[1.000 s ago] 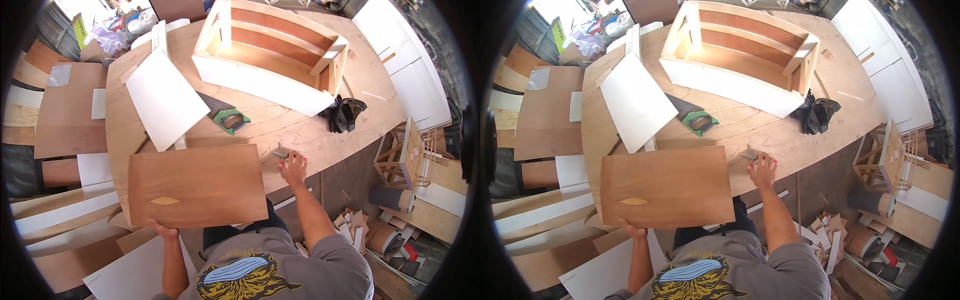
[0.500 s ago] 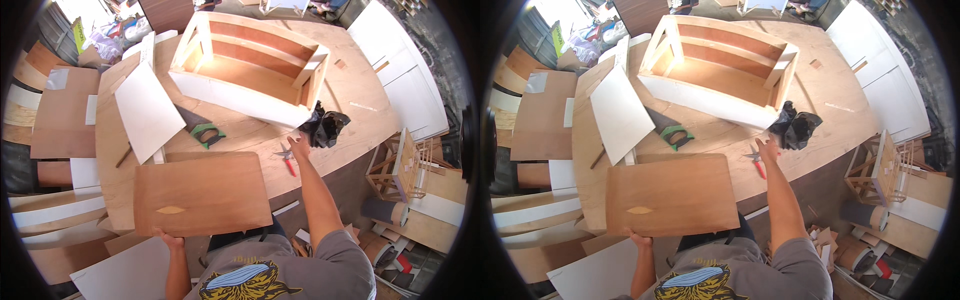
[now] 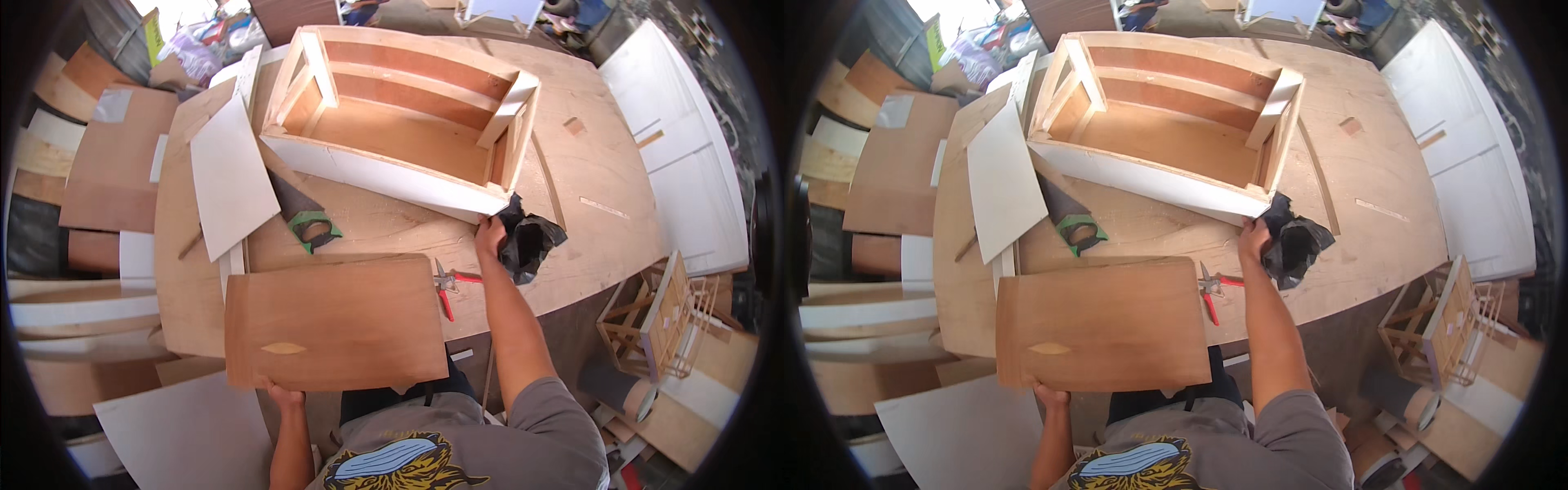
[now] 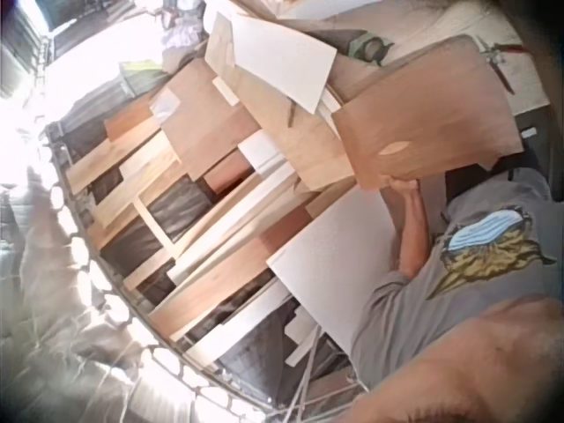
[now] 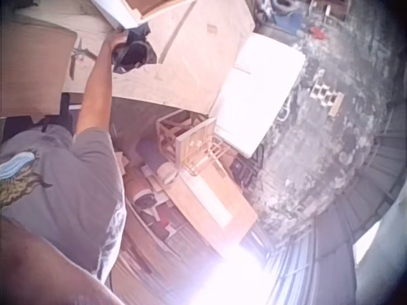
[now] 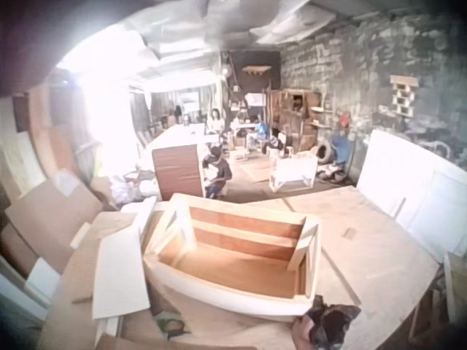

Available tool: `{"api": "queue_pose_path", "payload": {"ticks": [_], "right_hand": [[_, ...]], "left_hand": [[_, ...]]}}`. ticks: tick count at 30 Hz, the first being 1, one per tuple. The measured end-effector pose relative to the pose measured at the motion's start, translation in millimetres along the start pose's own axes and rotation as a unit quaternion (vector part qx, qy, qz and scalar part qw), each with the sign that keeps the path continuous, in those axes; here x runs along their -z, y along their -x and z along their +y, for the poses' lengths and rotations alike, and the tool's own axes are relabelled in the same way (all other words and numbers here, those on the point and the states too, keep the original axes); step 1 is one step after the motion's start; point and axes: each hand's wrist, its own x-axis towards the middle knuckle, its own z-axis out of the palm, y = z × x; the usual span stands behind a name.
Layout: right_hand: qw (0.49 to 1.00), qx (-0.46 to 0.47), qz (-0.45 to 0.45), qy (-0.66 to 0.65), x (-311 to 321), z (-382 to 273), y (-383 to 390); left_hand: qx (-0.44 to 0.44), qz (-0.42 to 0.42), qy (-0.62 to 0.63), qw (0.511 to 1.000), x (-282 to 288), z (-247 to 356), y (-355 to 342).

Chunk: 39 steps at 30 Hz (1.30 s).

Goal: The person uses scissors to trim the edge of a wood panel, then uses a hammer to pound a thin wood strip into a groove on a larger wood board while holding the board steady.

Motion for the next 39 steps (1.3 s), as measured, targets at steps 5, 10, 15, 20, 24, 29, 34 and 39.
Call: {"api": "queue_pose_path", "payload": {"ticks": [5, 10, 15, 20, 24, 29, 34, 39], "right_hand": [[0.995, 0.085, -0.036, 0.044, 8.4, 15.2, 3.5], [0.909, 0.216, -0.336, 0.12, 35.4, 12.8, 128.1], [0.832, 0.288, -0.363, 0.306, 72.9, 36.9, 142.6], [0.868, 0.252, -0.244, 0.352, 80.0, 78.9, 128.4], [0.879, 0.335, -0.187, 0.282, 97.7, 89.0, 121.4], [0.949, 0.17, -0.234, 0.124, 89.1, 96.6, 139.5], [0.947, 0.13, -0.248, 0.157, 80.6, 88.9, 147.2], [0.935, 0.084, -0.201, 0.279, 84.3, 73.8, 155.9]], "left_hand": [[-0.064, 0.059, -0.045, 0.995, -43.2, -36.3, 33.9], [-0.116, 0.055, -0.028, 0.991, 16.6, -15.9, 39.9], [-0.078, 0.014, -0.023, 0.997, 35.4, -14.7, 40.1], [-0.066, 0.015, -0.016, 0.998, 66.0, -31.6, 25.9], [-0.042, 0.017, -0.016, 0.999, 41.8, -64.1, 16.1], [0.032, 0.046, -0.02, 0.998, 12.1, -105.6, 9.1], [0.029, 0.105, -0.117, 0.987, 28.5, -123.6, 0.4], [0.125, 0.184, -0.396, 0.891, 35.7, -104.6, -7.9]]}}
